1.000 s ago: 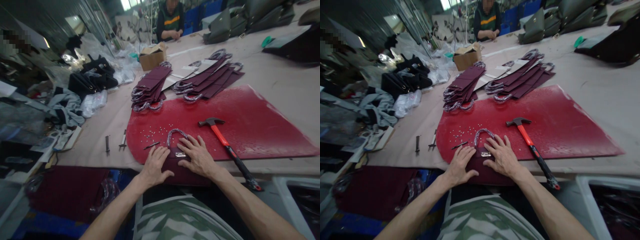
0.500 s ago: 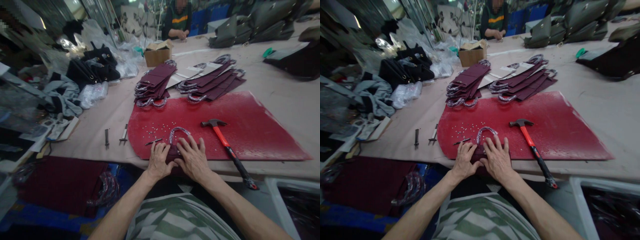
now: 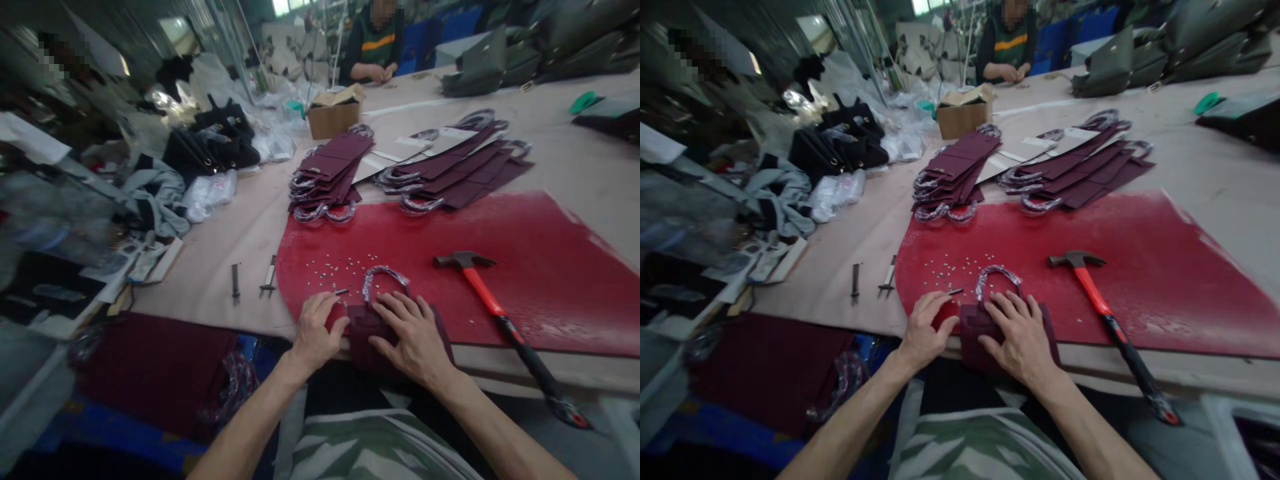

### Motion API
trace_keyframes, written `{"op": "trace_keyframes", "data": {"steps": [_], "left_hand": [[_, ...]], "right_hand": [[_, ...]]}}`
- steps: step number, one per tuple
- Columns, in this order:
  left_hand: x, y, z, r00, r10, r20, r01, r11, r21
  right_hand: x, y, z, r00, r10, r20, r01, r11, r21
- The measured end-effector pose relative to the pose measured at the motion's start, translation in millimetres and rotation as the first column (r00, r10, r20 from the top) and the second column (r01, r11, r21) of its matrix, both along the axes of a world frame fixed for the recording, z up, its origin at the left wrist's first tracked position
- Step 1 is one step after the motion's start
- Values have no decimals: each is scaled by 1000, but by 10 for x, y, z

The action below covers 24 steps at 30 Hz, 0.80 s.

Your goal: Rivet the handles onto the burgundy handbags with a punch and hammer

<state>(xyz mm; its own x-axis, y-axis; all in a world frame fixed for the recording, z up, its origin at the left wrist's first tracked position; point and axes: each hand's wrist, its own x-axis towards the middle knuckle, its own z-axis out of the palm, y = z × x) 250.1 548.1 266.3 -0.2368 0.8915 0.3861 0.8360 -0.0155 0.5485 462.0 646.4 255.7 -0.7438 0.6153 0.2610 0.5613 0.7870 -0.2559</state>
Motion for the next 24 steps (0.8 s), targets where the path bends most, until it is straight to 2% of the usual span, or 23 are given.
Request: {"op": "trace_keyframes", "data": {"steps": [2,4,6,8,9,12,15,21,22,24], "left_hand": [[-335,-4,26,989,147,-4,-146,989,11],[-753,0,59,941,337,-29,-338,938,-71],[-1183,17,104,854,516,-73,-517,822,-240],[-1542,63,142,798,592,-112,-581,707,-404],[-1676,99,151,797,592,-117,-571,678,-463],[-1876,250,153,831,542,-126,-509,647,-568],[-1872,414,177,850,498,-174,-476,581,-661],[-1908,616,234,889,395,-231,-392,395,-831],[-1932,616,221,885,413,-214,-384,387,-839],[-1973,572,196,853,510,-112,-363,425,-829]], "right_hand": [[-1,43,-69,999,16,-39,-14,998,63],[-7,92,-138,996,40,-73,-32,993,115],[-16,128,-184,993,63,-99,-48,988,146],[-21,144,-200,991,72,-113,-54,986,156],[-22,146,-200,991,72,-114,-53,987,155],[-19,135,-185,993,59,-103,-45,990,137],[-9,103,-134,997,42,-59,-35,994,101],[-22,21,40,999,-7,50,10,998,-59],[-28,14,59,998,-15,53,19,996,-82],[-34,5,80,999,-24,45,29,993,-114]]}}
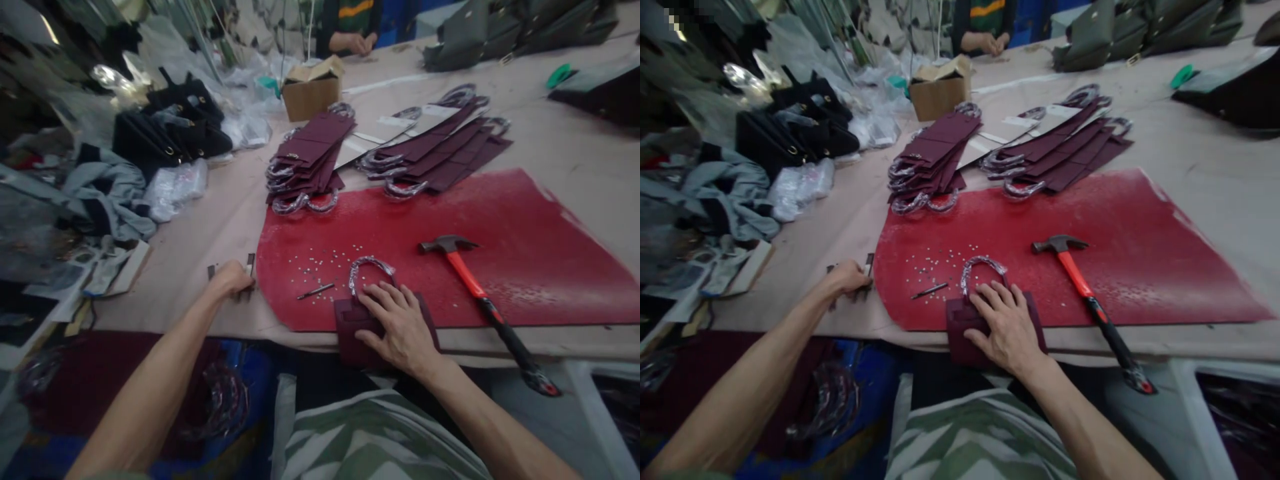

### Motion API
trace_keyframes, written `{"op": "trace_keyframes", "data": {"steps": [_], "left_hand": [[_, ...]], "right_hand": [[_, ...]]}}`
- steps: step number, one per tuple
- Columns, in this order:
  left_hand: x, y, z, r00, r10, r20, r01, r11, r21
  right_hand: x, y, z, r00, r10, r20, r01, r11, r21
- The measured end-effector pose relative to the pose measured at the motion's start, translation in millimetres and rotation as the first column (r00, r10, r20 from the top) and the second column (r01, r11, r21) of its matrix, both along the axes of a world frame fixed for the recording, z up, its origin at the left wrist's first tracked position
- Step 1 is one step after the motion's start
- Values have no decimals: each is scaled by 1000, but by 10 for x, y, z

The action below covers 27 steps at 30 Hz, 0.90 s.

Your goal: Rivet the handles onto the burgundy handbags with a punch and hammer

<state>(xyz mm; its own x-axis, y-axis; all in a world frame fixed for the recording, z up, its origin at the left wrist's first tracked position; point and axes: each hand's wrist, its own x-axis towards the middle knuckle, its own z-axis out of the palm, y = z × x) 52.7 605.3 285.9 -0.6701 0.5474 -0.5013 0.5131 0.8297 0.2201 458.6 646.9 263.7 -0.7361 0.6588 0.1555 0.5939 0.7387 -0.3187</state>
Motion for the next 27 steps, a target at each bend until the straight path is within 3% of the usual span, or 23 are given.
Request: {"op": "trace_keyframes", "data": {"steps": [3,5,6,8,10,11,13,14,16,18,20,22,27], "left_hand": [[-18,-161,17,985,121,122,-141,974,175],[34,-297,71,957,147,249,-223,923,312],[96,-363,101,926,151,345,-295,861,414],[314,-475,143,841,86,534,-450,659,603],[667,-557,137,795,-24,606,-524,474,707],[883,-587,113,795,-70,603,-523,425,739],[1339,-629,34,822,-149,550,-469,371,801],[1554,-642,-15,844,-195,500,-405,381,831],[1901,-652,-116,886,-290,362,-236,391,890],[2105,-639,-210,909,-371,190,-53,349,936],[2178,-611,-289,913,-406,36,87,282,956],[2172,-581,-353,911,-410,-43,154,242,958],[2122,-555,-427,904,-424,-50,165,239,957]], "right_hand": [[4,-7,6,1000,0,-15,-1,1000,-23],[8,-8,5,1000,7,-22,-7,1000,-27],[9,-8,5,1000,9,-25,-10,1000,-28],[8,-6,6,1000,10,-28,-11,1000,-29],[3,-6,7,1000,8,-24,-8,1000,-30],[1,-6,6,1000,7,-20,-8,1000,-28],[0,-8,3,1000,8,-14,-9,1000,-22],[0,-10,1,1000,10,-12,-10,1000,-20],[3,-13,-1,1000,15,-8,-15,1000,-20],[6,-13,0,1000,19,-5,-19,1000,-22],[8,-11,3,1000,22,-4,-22,999,-22],[10,-9,6,1000,22,-6,-22,1000,-23],[12,-10,1,1000,26,-17,-26,1000,-13]]}}
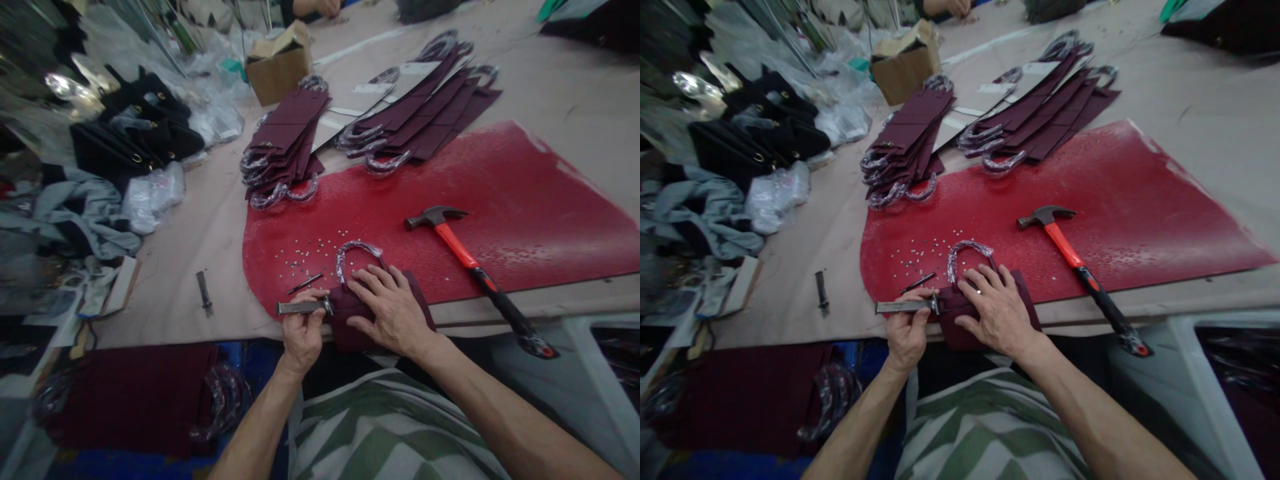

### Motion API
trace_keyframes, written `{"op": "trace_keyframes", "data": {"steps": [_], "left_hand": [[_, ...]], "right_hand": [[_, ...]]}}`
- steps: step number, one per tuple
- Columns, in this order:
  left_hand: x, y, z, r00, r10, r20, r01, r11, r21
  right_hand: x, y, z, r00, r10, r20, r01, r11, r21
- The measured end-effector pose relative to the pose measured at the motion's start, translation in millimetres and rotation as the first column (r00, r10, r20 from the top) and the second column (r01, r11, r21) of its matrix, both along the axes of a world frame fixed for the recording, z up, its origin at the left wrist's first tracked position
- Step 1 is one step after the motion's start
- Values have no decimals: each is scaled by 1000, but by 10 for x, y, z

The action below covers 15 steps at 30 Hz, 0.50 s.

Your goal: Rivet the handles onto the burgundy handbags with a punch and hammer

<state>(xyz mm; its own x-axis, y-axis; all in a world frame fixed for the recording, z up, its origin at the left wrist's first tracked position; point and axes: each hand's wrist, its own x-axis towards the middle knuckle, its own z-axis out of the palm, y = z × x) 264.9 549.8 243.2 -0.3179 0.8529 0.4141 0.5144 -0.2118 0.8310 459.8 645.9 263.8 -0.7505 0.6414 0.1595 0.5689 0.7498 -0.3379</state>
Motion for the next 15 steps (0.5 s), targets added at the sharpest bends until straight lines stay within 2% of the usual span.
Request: {"op": "trace_keyframes", "data": {"steps": [7,15], "left_hand": [[57,25,26,1000,-2,23,2,1000,19],[54,56,55,993,-34,-109,40,998,49]], "right_hand": [[-3,-9,-8,1000,-4,-6,4,1000,11],[1,-5,-4,1000,2,-7,-2,1000,12]]}}
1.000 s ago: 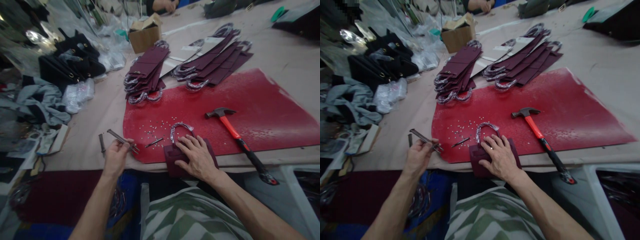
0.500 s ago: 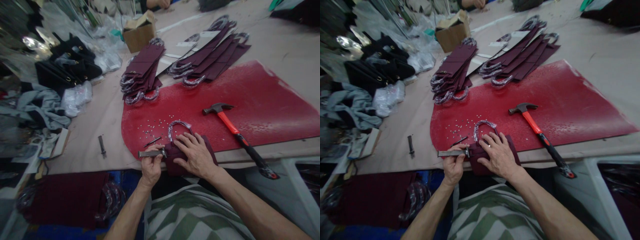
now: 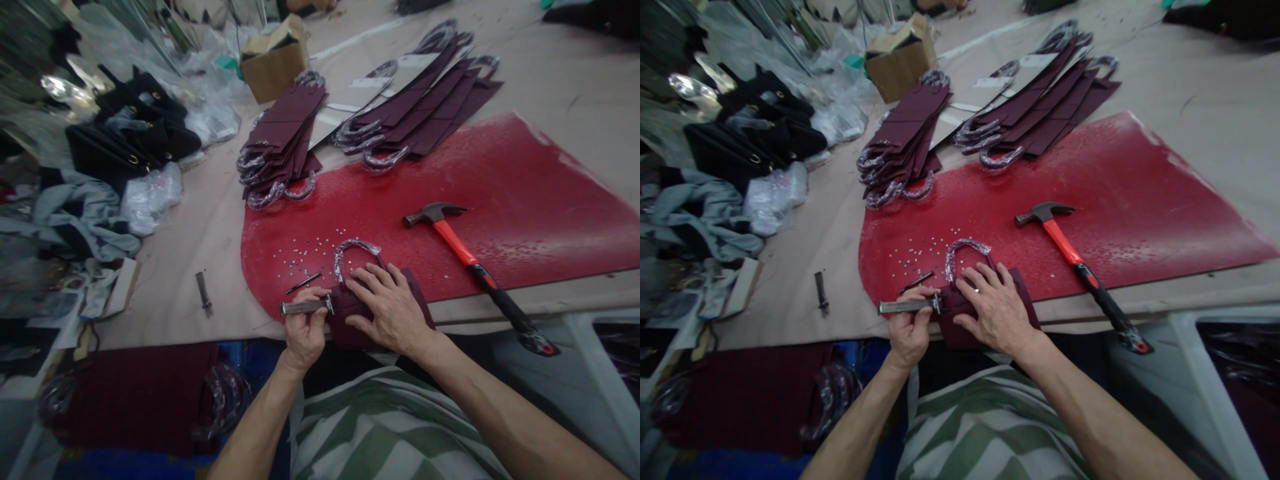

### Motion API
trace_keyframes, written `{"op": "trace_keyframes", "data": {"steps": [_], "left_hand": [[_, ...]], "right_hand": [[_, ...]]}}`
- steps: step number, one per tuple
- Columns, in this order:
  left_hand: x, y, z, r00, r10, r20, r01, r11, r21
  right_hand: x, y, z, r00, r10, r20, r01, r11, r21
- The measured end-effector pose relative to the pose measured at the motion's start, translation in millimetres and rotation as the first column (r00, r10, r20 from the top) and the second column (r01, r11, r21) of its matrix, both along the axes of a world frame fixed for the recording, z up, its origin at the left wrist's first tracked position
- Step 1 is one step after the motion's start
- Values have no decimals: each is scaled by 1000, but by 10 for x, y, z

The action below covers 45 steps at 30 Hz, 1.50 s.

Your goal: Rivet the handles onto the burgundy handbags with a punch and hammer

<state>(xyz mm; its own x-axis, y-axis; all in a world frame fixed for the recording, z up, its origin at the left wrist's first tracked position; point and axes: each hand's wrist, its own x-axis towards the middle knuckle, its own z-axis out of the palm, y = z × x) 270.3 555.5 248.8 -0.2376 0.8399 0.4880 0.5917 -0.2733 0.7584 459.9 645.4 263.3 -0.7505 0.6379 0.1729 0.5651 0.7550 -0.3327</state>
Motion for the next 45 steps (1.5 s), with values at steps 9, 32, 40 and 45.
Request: {"op": "trace_keyframes", "data": {"steps": [9,32,40,45], "left_hand": [[46,14,11,995,-10,-99,19,996,87],[56,109,85,983,-83,-162,96,992,77],[45,149,77,985,-109,-136,112,994,10],[72,147,51,992,-118,-45,116,992,-39]], "right_hand": [[7,-6,11,1000,-2,-9,2,1000,4],[12,-2,11,999,-5,-46,4,1000,-20],[-2,-16,-6,997,1,-83,-3,1000,-28],[192,97,86,958,-49,-282,57,998,19]]}}
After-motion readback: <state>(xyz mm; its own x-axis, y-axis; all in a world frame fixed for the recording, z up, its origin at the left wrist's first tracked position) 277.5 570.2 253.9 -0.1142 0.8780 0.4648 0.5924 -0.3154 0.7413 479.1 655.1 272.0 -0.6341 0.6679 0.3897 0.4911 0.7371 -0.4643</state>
